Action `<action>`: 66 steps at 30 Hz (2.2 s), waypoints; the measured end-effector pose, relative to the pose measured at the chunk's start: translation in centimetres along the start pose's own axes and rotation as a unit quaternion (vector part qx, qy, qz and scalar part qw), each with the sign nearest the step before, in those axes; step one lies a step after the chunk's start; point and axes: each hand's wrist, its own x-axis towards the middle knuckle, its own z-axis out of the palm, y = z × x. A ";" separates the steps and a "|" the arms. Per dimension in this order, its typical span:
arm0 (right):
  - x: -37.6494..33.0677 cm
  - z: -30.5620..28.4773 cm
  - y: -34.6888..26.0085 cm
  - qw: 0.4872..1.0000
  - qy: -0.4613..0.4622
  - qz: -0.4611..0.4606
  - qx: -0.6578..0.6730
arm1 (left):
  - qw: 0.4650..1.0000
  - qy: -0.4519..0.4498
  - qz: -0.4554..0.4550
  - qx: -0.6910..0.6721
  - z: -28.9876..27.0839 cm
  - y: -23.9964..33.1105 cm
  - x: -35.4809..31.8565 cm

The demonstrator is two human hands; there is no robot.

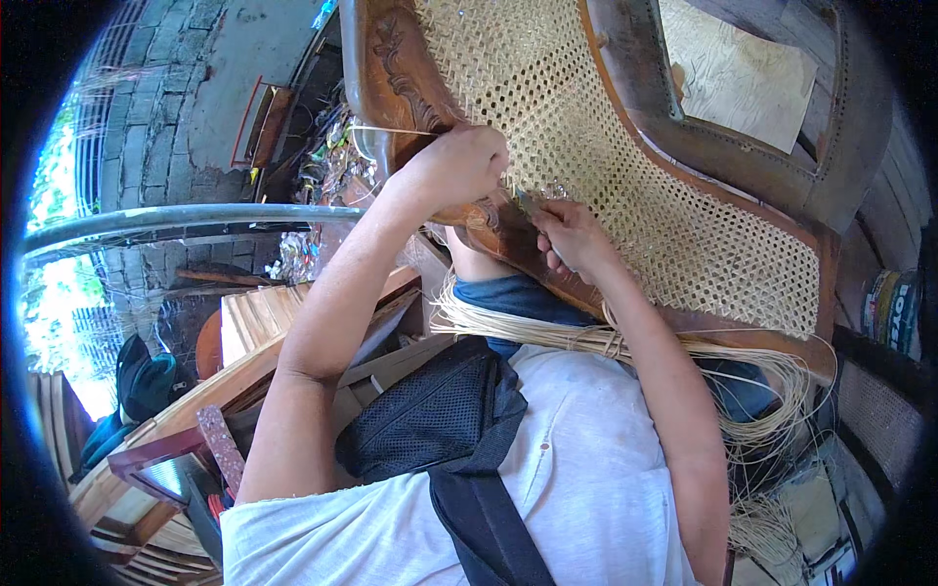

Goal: Repairing and weaving the backrest of a rattan chair using strips of cane and adhesive.

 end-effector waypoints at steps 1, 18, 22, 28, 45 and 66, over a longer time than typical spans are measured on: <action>0.2 0.0 0.1 0.998 -0.011 0.026 0.055 | 1.000 -0.001 0.002 -0.001 0.2 -0.1 0.1; 2.4 4.4 2.4 0.951 0.224 -0.205 -0.058 | 0.985 0.052 -0.027 0.161 1.3 0.7 1.1; 2.2 4.7 2.5 0.931 0.247 -0.236 -0.126 | 0.982 0.079 -0.024 0.172 1.9 0.9 0.5; 2.1 5.0 2.9 0.926 0.255 -0.241 -0.138 | 0.980 0.040 -0.015 0.195 2.5 0.2 0.2; 1.7 4.9 2.6 0.948 0.224 -0.205 -0.092 | 0.983 0.049 0.032 0.173 3.3 -0.2 0.2; -0.1 0.7 -1.9 0.999 0.017 -0.005 -0.047 | 0.984 0.028 0.014 0.177 4.8 0.3 0.3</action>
